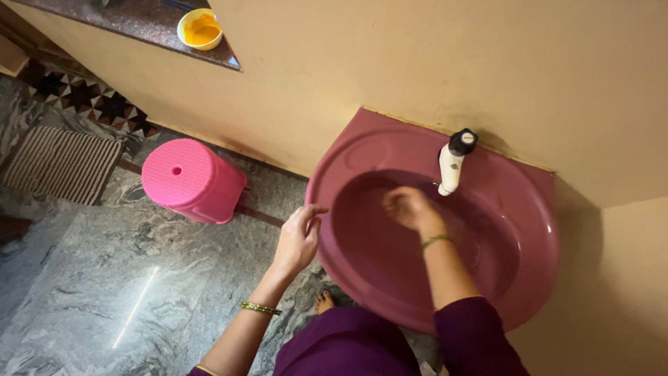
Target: The person scrubs a pink sink with a green sponge, wipes the surfaces by hand, and rinses the basin with water from the faucet.
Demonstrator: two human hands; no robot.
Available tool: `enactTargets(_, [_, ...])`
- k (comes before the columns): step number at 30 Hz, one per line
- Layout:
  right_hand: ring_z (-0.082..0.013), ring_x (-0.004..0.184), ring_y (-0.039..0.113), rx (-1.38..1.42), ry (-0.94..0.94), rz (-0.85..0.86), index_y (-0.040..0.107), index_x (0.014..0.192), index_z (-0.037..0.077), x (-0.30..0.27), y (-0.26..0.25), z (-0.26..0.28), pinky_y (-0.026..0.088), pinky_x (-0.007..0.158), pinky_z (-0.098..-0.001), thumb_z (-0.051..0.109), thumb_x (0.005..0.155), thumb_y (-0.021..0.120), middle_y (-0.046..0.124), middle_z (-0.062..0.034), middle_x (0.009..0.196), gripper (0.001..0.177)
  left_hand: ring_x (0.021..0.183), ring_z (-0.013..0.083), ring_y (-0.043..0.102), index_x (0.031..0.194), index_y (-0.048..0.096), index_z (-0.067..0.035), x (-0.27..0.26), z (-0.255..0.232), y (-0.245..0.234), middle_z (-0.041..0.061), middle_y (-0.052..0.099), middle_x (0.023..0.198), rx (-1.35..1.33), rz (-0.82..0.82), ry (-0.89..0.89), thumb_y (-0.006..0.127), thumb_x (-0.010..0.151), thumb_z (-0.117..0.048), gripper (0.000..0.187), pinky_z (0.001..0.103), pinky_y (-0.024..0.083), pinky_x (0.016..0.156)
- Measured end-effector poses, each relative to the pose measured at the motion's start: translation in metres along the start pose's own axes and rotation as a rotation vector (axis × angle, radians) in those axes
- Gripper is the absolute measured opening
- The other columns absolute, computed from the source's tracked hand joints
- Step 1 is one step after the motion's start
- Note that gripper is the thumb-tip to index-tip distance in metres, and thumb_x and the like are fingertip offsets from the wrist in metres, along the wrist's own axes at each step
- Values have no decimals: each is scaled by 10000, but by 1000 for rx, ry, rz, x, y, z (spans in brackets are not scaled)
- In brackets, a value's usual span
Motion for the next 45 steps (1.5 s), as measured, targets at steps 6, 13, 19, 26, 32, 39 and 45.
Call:
enactTargets(6, [-338, 1311, 528, -504, -172, -642, 278, 1524, -85, 15, 123, -8, 497, 1005, -485, 746, 846, 649, 453, -283, 1487, 1135, 1057, 333, 695, 1114, 712, -50, 6, 6, -9, 164, 719, 1134, 5, -32, 95, 612, 941, -55, 200, 404, 556, 899])
enactTargets(13, [-393, 1522, 301, -1036, -430, -91, 128, 1564, -139, -27, 147, -102, 305, 1223, -387, 509, 818, 781, 300, -350, 1603, 1185, 1062, 317, 702, 1131, 703, -44, 12, 2, -1, 168, 710, 1127, -67, -5, 47, 618, 931, -55, 218, 399, 556, 903])
enactTargets(19, [-321, 1551, 250, -1858, 626, 285, 36, 1657, 172, -156, 27, -86, 271, 1242, -452, 578, 668, 888, 163, -166, 1689, 1368, 1047, 333, 704, 1116, 711, -57, 11, 8, 17, 153, 727, 1089, -67, 41, 63, 634, 934, -74, 198, 406, 546, 922])
enactTargets(26, [-300, 1085, 679, -387, -170, -215, 620, 1229, -34, -84, -52, 14, 552, 967, -408, 297, 986, 570, 700, -187, 1173, 415, 1292, 359, 524, 1293, 609, -20, -1, 17, 53, 188, 608, 1340, 297, 138, 159, 645, 885, -109, 420, 502, 410, 1083])
enactTargets(32, [-285, 953, 683, 589, -306, -254, 591, 1098, -39, -26, -80, 20, 584, 893, -399, 148, 1060, 477, 685, -166, 1009, 222, 1532, 333, 185, 1537, 316, 56, -13, 36, 56, 210, 265, 1637, 731, 392, 102, 665, 809, -162, 836, 638, 165, 1173])
enactTargets(39, [-298, 856, 672, 951, -412, -239, 577, 1024, -41, 9, -80, 14, 614, 782, -400, 57, 1010, 478, 655, -167, 938, 140, 1550, 314, 129, 1522, 286, 51, -14, 32, 49, 187, 232, 1640, 684, 510, 68, 642, 843, -265, 828, 695, 109, 1179])
enactTargets(45, [-261, 1243, 581, -284, -480, -817, 547, 1352, 32, 72, 42, -34, 494, 1016, -385, 453, 1065, 421, 591, -135, 1396, 525, 1561, 339, 123, 1546, 276, 77, -17, 42, 55, 223, 208, 1663, 669, 382, 194, 553, 798, -122, 822, 678, 112, 1189])
Point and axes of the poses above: each hand's wrist, its own x-axis towards the middle knuckle, its own y-axis out of the palm, z = x × y, the point moved 6 cm from there along x, towards the middle knuckle
